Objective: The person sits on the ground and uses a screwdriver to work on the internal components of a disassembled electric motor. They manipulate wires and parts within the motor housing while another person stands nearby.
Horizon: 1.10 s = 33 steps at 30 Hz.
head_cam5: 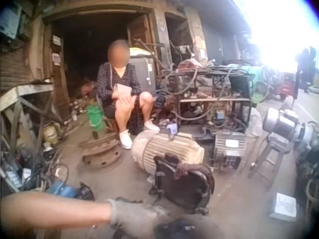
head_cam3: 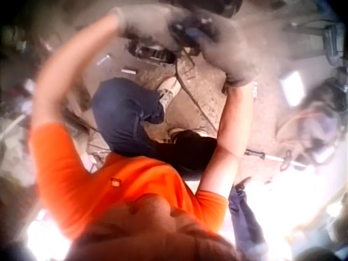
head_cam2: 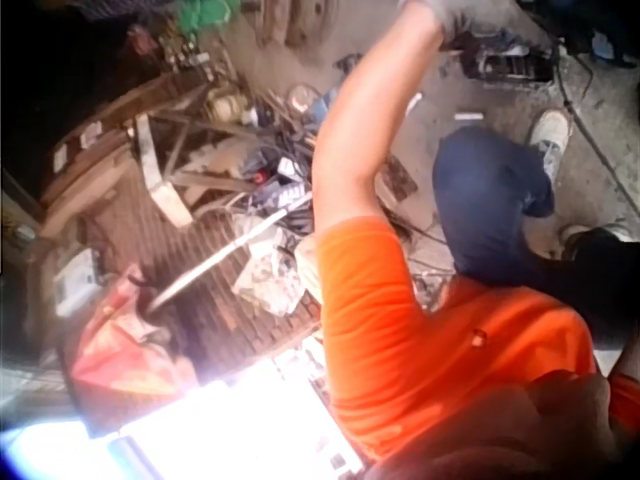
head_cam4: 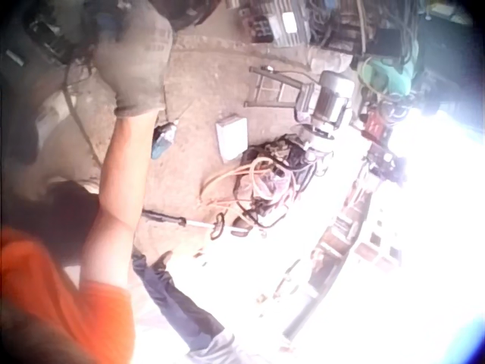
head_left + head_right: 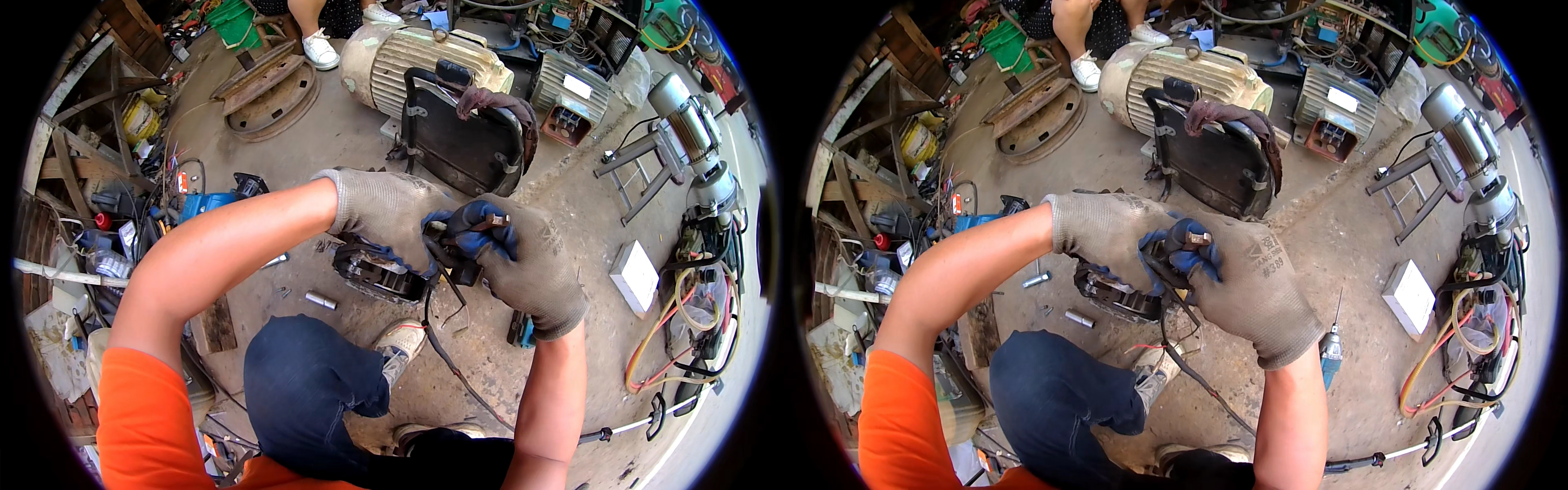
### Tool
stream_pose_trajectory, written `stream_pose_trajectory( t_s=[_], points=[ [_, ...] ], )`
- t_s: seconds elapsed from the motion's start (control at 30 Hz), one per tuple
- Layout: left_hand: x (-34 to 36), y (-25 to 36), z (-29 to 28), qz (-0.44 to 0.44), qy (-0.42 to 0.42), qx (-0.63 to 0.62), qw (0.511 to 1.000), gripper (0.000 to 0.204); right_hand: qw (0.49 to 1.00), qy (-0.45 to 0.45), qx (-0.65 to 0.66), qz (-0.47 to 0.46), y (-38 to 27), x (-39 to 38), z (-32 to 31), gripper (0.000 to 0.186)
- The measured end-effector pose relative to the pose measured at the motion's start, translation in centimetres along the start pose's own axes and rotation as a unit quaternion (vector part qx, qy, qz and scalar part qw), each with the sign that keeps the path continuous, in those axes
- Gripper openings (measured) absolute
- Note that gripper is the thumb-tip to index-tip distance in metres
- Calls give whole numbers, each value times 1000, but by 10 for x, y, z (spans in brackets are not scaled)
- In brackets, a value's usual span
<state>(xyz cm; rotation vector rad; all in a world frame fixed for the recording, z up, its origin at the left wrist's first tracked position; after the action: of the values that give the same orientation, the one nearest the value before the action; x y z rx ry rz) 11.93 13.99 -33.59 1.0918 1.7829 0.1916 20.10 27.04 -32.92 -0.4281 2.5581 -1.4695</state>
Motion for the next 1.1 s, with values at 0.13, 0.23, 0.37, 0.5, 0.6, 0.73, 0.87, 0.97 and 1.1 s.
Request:
stream_pose_trajectory(
  t_s=[0.13,0.23,0.37,0.5,0.6,0.73,0.87,0.97,1.1],
  points=[
    [-3,14,-4,-7,49,99,994,53,999,3,35,-5,4,0,2,31],
    [-2,11,-3,40,77,114,990,49,998,24,-51,-34,-6,-3,1,30],
    [-4,15,-3,39,72,99,992,49,995,68,17,-74,-3,-11,-2,28],
    [-8,21,-6,3,71,104,992,53,979,114,151,-73,-9,-21,-11,24],
    [-9,18,-5,15,81,108,991,54,984,70,157,-43,-7,-17,-10,22],
    [-4,17,-4,-8,60,98,993,52,996,62,57,-36,-4,-13,-6,21],
    [-1,11,-2,11,81,109,991,45,996,55,-25,-63,-9,-8,-2,26],
    [0,10,-2,0,73,110,991,44,994,52,-57,-75,-8,-7,-1,31],
    [2,10,-1,1,68,107,992,44,991,62,-93,-73,-11,-6,-2,28]
  ],
)
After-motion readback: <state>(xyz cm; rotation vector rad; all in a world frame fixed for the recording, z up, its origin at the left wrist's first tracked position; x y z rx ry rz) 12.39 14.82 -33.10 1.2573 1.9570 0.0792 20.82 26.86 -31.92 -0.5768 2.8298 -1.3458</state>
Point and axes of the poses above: each hand's wrist, its own x-axis towards the middle knuckle, its own z-axis out of the palm, y = z × x, the point moved 5 cm from there along x, towards the middle knuckle, and after that the axes turned 14 degrees about -y, right-handed, at the moved point
